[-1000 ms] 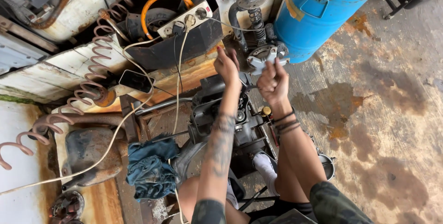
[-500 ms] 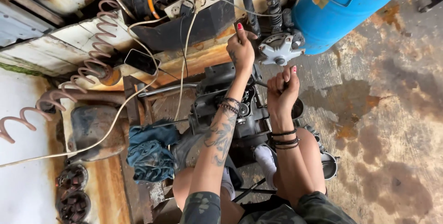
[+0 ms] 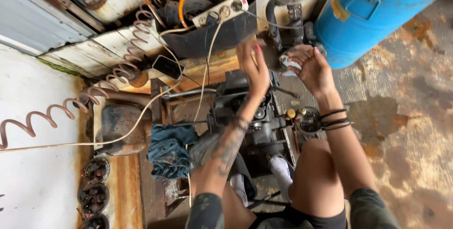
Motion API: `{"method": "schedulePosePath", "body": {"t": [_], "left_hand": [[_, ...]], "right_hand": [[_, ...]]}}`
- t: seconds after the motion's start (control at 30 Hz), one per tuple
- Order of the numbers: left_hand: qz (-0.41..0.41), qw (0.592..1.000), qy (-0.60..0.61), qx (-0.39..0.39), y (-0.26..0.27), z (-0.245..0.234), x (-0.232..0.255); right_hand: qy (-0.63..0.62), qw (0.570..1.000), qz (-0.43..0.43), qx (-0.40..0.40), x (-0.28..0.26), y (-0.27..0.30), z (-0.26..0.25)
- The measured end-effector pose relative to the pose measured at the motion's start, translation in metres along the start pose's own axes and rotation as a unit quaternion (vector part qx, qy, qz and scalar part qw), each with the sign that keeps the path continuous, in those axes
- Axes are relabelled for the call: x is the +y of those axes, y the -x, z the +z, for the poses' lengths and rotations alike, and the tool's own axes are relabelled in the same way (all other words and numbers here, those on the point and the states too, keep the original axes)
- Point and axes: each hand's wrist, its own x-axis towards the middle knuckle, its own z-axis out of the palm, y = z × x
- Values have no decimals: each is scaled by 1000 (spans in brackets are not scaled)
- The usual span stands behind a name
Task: The person uses a socket wrench to loosen and remove bolts from a small engine block. They then use a screwdriver to adjust internal components and remove a small metal part from the engine.
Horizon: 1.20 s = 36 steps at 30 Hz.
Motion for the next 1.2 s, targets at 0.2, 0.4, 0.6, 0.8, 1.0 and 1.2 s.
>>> {"method": "schedulePosePath", "body": {"t": [0.2, 0.4, 0.6, 0.8, 1.0, 1.2], "left_hand": [[138, 920, -40, -364, 125, 6, -23], [98, 901, -28, -422, 99, -15, 13], [78, 914, -42, -396, 96, -16, 25], [87, 887, -44, -451, 91, -21, 21], [70, 877, -33, -473, 88, -26, 24], [95, 867, -43, -487, 80, -33, 32]], "right_hand": [[180, 963, 154, -126, -18, -49, 73], [127, 937, 271, -181, 1, -51, 101], [18, 967, 225, -117, 14, -38, 106], [29, 980, 186, -66, 27, -34, 100], [6, 978, 202, -49, 23, -30, 102], [14, 984, 176, -19, 22, -23, 104]]}}
